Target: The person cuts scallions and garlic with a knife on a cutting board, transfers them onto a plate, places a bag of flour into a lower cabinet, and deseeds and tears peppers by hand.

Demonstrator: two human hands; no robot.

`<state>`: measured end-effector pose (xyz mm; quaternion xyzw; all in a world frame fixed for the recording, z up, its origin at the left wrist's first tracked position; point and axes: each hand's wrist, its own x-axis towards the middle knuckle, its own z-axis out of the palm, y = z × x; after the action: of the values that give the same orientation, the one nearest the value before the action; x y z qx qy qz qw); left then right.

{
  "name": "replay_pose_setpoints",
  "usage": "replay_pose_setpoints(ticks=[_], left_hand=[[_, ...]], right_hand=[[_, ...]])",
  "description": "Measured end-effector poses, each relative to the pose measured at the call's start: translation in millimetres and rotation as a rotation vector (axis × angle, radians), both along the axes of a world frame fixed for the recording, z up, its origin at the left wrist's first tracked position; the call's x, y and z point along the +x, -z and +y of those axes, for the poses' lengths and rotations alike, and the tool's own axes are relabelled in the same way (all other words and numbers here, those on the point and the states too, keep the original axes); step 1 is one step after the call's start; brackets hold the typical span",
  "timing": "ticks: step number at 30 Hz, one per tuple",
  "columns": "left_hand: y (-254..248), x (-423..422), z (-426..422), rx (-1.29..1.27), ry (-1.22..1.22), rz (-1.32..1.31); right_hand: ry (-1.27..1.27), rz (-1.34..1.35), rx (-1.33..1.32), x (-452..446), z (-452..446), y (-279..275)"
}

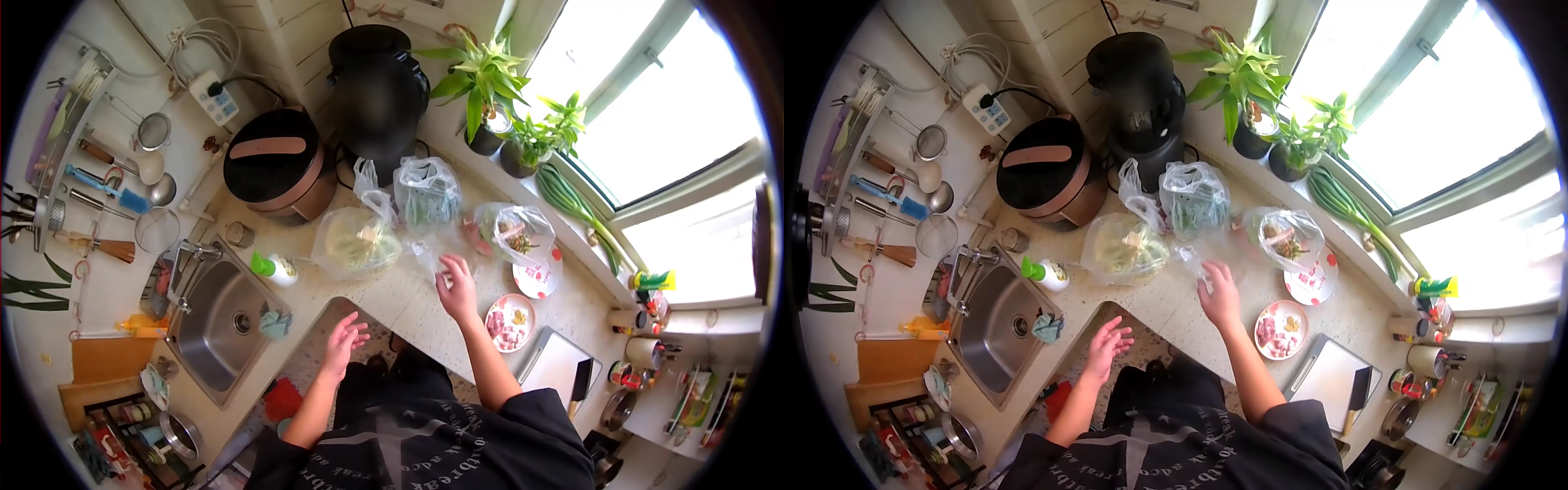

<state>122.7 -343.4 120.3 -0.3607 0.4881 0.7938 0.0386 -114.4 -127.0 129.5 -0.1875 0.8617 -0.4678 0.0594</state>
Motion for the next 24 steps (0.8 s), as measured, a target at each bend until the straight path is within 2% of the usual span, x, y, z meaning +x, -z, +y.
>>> replay_pose_setpoints(ticks=[3,9,10,13,16,21,23,24], left_hand=[[-7,-21,1,0.004,-0.031,-0.007],[-13,-42,-1,0.019,-0.05,-0.041],[-13,-44,-2,0.017,-0.051,-0.036],[-17,-51,-11,0.017,-0.034,-0.035],[-14,-58,-19,0.038,-0.013,-0.017],[-17,-79,-32,0.066,0.128,0.039],[-19,-88,-36,0.063,0.205,0.081],[-20,-92,-38,0.052,0.229,0.112]], right_hand=[[-0.04,0.263,0.073,-66,-36,-12],[-0.116,0.319,0.281,-151,-92,-24],[-0.097,0.361,0.26,-158,-97,-16],[-0.152,0.279,0.475,-172,-97,4],[-0.072,0.31,0.294,-156,-87,1],[0.154,0.065,-0.184,-122,-62,-61],[0.152,-0.085,-0.334,-117,-49,-78],[0.129,-0.076,-0.439,-112,-49,-92]])
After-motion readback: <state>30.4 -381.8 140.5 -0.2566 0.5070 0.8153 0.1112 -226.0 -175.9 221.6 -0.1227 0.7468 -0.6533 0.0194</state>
